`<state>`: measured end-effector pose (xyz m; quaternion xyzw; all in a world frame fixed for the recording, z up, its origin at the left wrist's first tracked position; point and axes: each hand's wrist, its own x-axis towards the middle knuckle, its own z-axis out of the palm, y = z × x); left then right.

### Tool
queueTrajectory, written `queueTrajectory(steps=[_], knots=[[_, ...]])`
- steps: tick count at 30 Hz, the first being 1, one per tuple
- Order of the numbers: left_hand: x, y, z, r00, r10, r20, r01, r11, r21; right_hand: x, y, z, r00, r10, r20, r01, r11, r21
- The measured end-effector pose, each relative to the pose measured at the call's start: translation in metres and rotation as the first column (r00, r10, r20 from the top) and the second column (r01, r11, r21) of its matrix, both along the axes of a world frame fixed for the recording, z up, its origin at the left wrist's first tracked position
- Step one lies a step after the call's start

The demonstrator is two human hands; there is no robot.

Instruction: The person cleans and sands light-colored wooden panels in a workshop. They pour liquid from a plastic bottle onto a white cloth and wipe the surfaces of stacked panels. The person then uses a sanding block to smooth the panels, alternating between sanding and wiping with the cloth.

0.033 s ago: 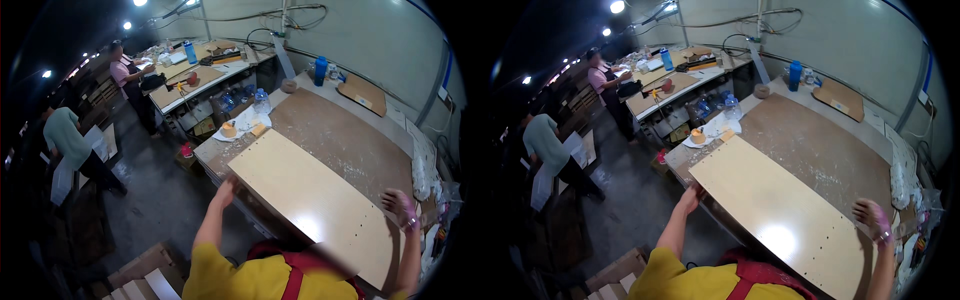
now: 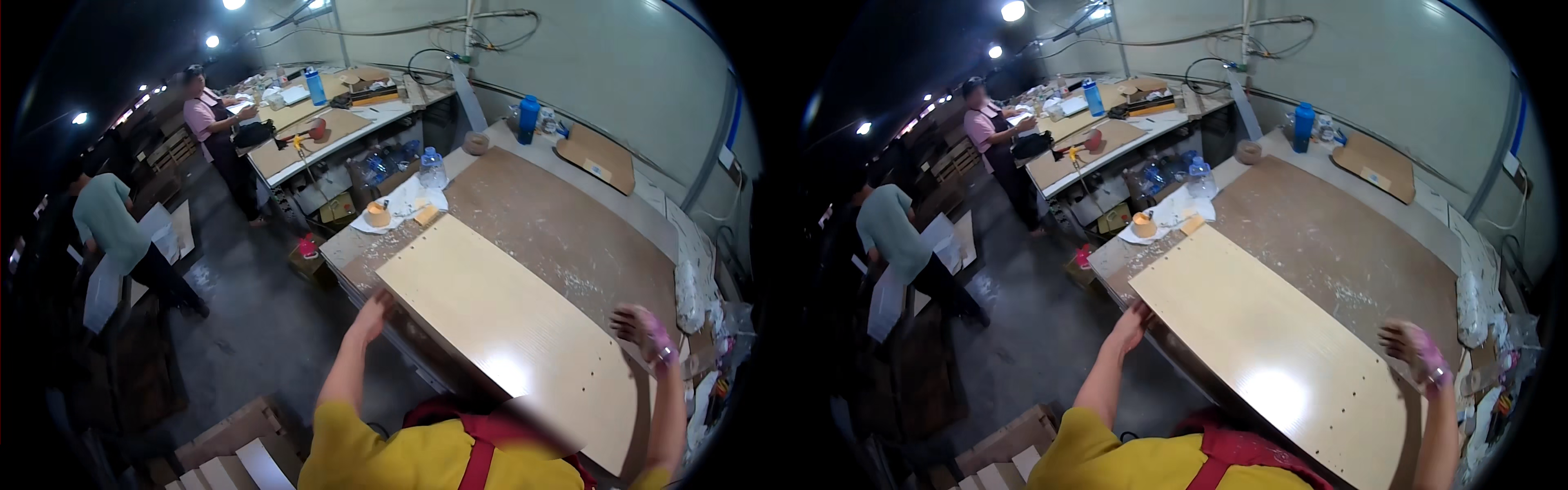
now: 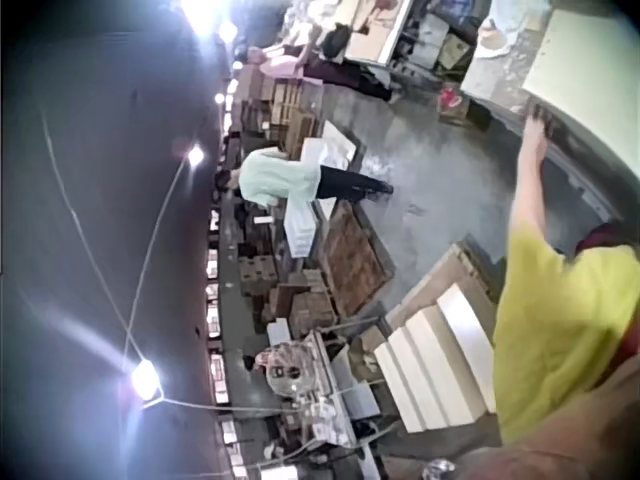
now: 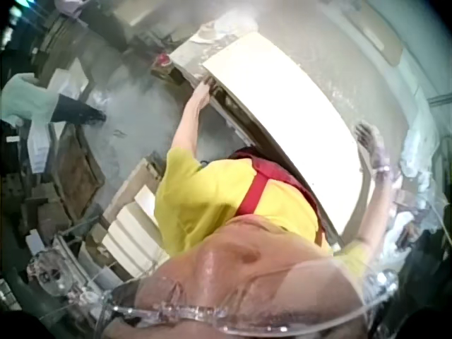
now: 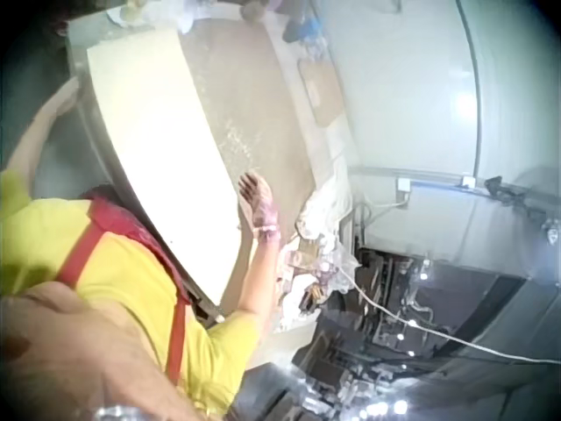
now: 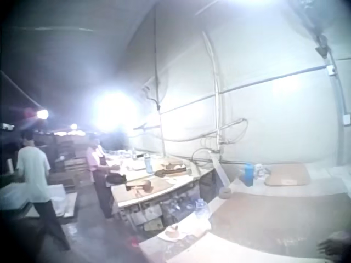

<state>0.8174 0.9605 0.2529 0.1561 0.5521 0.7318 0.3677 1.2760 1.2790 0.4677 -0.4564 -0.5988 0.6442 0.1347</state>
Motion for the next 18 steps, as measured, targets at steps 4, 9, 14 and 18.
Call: queueTrajectory(steps=[4, 9, 14, 18], knots=[[-0.006, -0.002, 0.014, 0.995, -0.050, -0.087, 0.041, 0.994, -0.101, -0.127, 0.028, -0.035, 0.896, 0.434, -0.091, -0.444, 0.880, -0.171], [-0.002, -0.011, 0.019, 0.990, -0.091, -0.110, 0.086, 0.995, -0.047, -0.224, 0.020, -0.057, 0.654, 0.751, 0.090, -0.749, 0.660, -0.062], [0.007, -0.007, 0.015, 0.993, 0.071, -0.094, -0.078, 0.994, -0.073, -0.244, -0.025, -0.026, 0.709, 0.704, 0.023, -0.702, 0.709, -0.059], [0.008, 0.008, 0.039, 0.972, 0.231, -0.038, -0.234, 0.942, -0.239, -0.244, -0.026, -0.017, 0.791, 0.608, 0.071, -0.587, 0.787, -0.192]])
